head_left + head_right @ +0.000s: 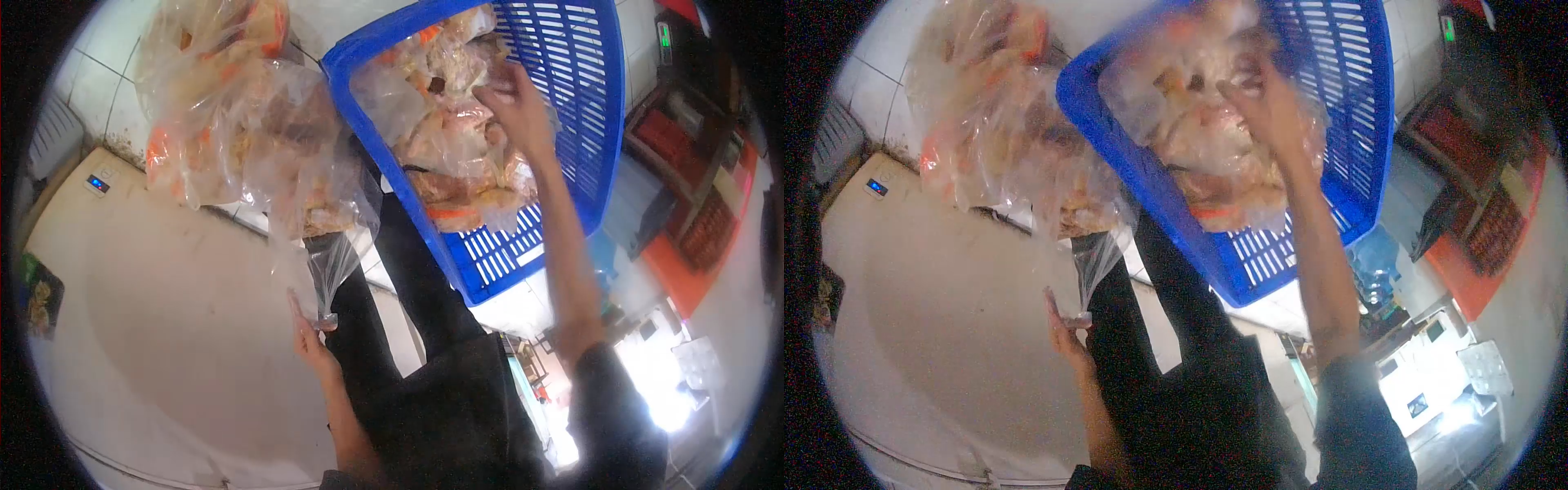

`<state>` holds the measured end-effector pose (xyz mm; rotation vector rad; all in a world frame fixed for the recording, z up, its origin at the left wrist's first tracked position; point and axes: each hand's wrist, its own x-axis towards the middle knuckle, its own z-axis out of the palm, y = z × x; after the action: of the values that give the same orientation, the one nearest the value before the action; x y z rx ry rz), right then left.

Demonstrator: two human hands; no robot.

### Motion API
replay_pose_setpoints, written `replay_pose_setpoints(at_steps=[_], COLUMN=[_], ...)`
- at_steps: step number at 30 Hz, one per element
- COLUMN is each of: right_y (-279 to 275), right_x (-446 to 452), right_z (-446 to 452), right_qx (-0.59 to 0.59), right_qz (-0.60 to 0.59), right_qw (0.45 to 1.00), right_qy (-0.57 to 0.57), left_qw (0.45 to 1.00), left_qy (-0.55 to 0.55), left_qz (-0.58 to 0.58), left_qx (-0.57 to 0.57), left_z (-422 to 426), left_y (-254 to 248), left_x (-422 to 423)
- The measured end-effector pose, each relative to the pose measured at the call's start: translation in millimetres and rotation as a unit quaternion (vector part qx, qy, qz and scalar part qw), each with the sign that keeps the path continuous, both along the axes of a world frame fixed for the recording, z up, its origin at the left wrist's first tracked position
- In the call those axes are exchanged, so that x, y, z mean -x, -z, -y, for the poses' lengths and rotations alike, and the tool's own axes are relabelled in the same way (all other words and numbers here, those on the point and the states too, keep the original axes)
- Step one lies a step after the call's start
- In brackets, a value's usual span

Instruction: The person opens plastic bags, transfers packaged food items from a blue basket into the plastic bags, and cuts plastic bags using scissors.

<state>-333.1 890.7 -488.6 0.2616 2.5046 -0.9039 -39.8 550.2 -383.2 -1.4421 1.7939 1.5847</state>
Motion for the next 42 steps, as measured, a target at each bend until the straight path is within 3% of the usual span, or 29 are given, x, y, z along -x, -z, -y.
replay_pose_setpoints(at_steps=[1, 3, 7, 9, 12, 13, 15, 17, 18, 20, 21, 22, 23, 27, 30, 33, 36, 38, 40, 42], right_y=[36, 134, 238, 262, 207, 190, 170, 161, 152, 78, 59, 27, -53, -126, -154, -130, -70, -35, 32, 65], right_x=[15, 34, 37, 32, 29, 37, 24, -18, -39, -82, -126, -156, -169, -181, -128, -135, -165, -163, -190, -203], right_z=[-15, -52, -30, -20, -12, -25, -25, -41, -56, -47, -60, -70, -44, -2, 65, 111, 170, 214, 266, 309], right_qx=[-0.069, -0.178, -0.287, -0.347, -0.44, -0.308, -0.31, -0.186, -0.055, 0.007, 0.127, 0.254, 0.311, 0.287, 0.26, 0.168, 0.128, 0.05, 0.071, 0.057], right_qz=[-0.089, -0.151, -0.176, -0.189, -0.154, 0.047, 0.08, 0.175, 0.245, 0.209, 0.237, 0.375, 0.362, 0.426, 0.417, 0.373, 0.224, 0.172, 0.151, 0.168], right_qw=[0.992, 0.952, 0.919, 0.895, 0.788, 0.919, 0.927, 0.964, 0.967, 0.976, 0.947, 0.835, 0.83, 0.858, 0.869, 0.886, 0.915, 0.882, 0.864, 0.836], right_qy=[-0.057, -0.199, -0.207, -0.205, -0.403, -0.241, -0.198, -0.068, 0.036, 0.061, 0.178, 0.313, 0.288, 0.033, -0.059, -0.219, -0.31, -0.436, -0.475, -0.519], left_qw=[1.0, 0.999, 0.999, 0.999, 1.0, 1.0, 1.0, 0.999, 0.998, 0.997, 0.995, 0.992, 0.989, 0.989, 0.994, 0.999, 1.0, 0.994, 0.985, 0.988], left_qy=[0.012, 0.042, 0.022, 0.016, -0.003, -0.007, -0.011, -0.026, -0.036, -0.072, -0.09, -0.112, -0.131, -0.093, -0.05, 0.002, -0.004, 0.108, 0.161, 0.144], left_qz=[0.003, 0.018, 0.008, -0.008, -0.011, -0.014, -0.016, -0.028, -0.035, -0.011, -0.001, -0.011, -0.02, -0.043, -0.042, -0.007, -0.013, 0.003, 0.001, -0.017], left_qx=[-0.005, -0.015, 0.03, 0.043, 0.02, 0.015, -0.003, -0.022, -0.028, -0.032, -0.035, -0.049, -0.059, -0.108, -0.09, -0.041, -0.022, 0.028, 0.055, 0.062], left_z=[2, 4, -9, -12, -20, -21, -19, -18, -15, -16, -16, -9, 2, 12, 6, 14, 20, 23, 34, 50], left_y=[2, 4, 17, 25, 13, 16, 16, 12, 10, 1, -2, 2, 12, 31, 21, 19, 30, 26, 26, 30], left_x=[3, 8, 9, 6, 24, 27, 30, 31, 33, 42, 44, 33, 9, -19, -1, -6, -24, -25, -37, -59])
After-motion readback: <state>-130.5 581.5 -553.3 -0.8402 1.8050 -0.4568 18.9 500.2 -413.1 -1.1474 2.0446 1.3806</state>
